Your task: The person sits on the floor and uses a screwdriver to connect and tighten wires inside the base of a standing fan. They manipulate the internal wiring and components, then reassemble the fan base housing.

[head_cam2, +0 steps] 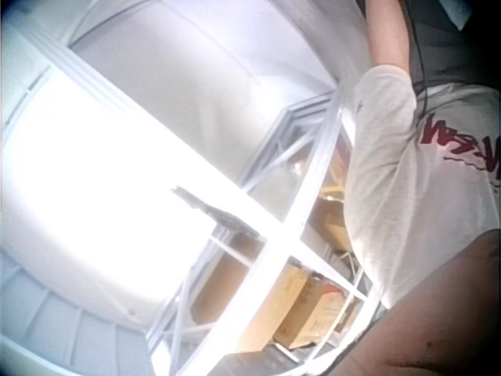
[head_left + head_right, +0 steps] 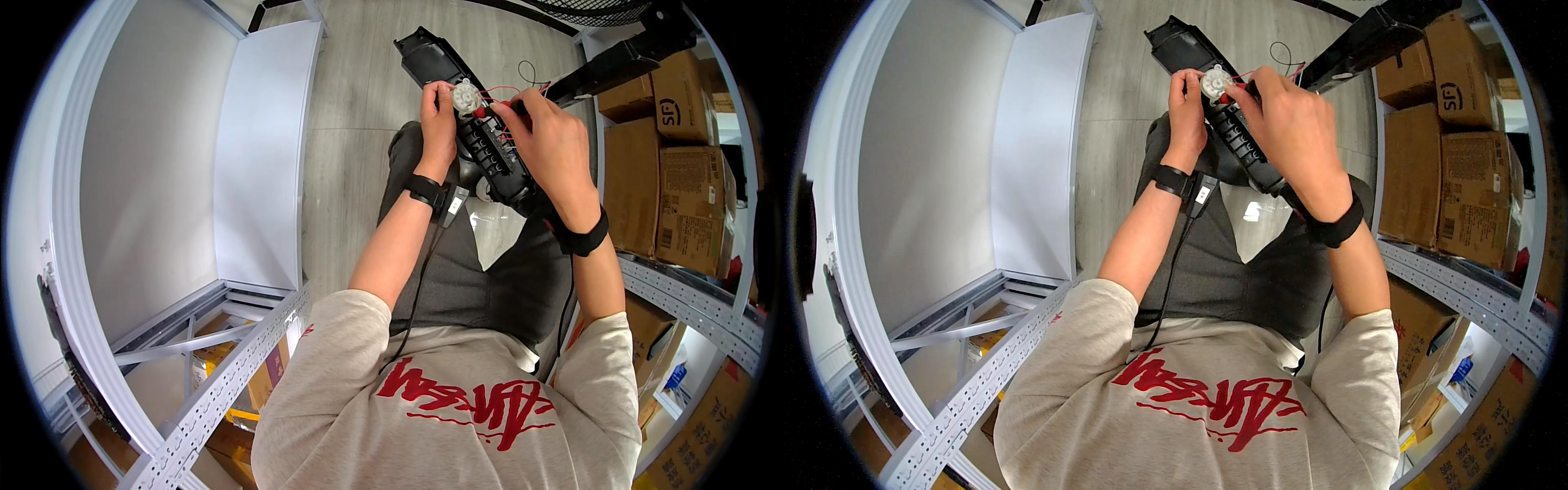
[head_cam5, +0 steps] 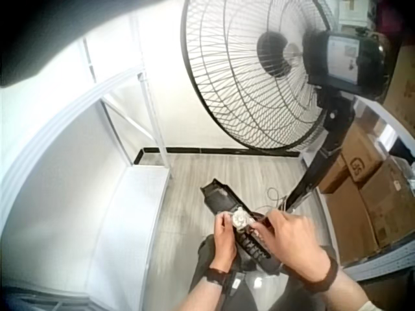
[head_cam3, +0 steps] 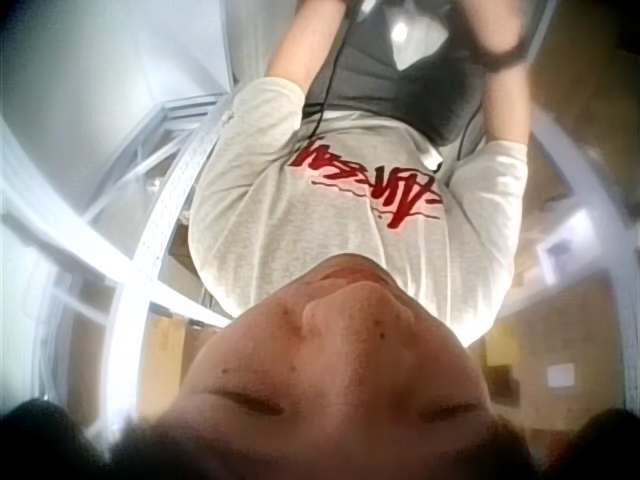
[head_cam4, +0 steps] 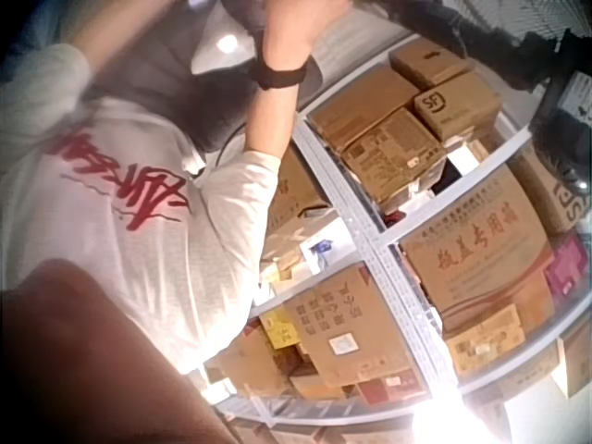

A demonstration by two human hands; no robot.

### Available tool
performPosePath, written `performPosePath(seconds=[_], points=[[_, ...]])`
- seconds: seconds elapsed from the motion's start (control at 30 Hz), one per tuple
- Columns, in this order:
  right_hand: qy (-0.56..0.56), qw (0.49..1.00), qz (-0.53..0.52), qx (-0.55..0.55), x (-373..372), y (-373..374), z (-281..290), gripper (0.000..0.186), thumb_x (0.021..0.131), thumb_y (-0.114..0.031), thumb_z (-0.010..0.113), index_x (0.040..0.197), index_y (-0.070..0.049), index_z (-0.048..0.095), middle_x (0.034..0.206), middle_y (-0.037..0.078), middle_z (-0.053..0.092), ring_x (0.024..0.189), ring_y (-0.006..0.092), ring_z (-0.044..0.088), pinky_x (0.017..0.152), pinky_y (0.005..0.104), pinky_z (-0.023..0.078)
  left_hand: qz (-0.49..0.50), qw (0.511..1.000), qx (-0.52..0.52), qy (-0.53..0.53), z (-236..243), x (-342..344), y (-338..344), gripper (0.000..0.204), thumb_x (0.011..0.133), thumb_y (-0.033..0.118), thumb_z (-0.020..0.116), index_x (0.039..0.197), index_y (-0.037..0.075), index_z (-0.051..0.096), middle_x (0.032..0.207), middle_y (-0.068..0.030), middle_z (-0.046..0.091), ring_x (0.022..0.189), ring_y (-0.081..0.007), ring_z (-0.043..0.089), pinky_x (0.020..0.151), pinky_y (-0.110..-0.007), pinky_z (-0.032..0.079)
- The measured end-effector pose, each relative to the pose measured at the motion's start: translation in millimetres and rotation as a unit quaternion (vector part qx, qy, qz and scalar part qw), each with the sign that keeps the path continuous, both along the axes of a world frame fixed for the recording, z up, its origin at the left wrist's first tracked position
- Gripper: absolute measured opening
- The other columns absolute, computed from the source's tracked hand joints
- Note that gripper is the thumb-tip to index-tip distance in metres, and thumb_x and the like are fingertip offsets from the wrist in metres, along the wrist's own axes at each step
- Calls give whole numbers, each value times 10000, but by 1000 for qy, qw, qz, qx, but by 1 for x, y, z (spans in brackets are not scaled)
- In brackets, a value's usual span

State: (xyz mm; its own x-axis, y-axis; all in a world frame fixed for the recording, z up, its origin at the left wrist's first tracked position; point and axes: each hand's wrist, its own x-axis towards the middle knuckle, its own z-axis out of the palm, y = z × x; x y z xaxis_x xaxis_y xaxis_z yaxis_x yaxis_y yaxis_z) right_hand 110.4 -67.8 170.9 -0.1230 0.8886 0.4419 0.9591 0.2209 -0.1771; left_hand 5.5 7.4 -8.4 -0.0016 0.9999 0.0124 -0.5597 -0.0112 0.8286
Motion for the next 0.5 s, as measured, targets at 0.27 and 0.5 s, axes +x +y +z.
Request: performPosePath(seconds=[0.27, 0.5], points=[[108, 992, -23, 55, 11, 11, 12, 177, 913, -177, 715, 991, -36, 642, 826, 137, 692, 671, 301, 673, 571, 378, 514, 17, 1000, 0, 25, -2, 0, 0, 210, 1078, 260, 489, 1059, 68, 572, 1026, 5, 570, 962, -94, 479, 907, -248, 387], [120, 992, -18, 35, 22, 20, -6, 177, 916, -168, 709, 1007, -34, 638, 823, 151, 691, 675, 337, 668, 568, 375, 510, 16, 999, 10, 28, 0, 0, 0, 190, 1078, 218, 484, 1052, 51, 570, 1023, 4, 573, 972, -94, 476, 916, -249, 380]])
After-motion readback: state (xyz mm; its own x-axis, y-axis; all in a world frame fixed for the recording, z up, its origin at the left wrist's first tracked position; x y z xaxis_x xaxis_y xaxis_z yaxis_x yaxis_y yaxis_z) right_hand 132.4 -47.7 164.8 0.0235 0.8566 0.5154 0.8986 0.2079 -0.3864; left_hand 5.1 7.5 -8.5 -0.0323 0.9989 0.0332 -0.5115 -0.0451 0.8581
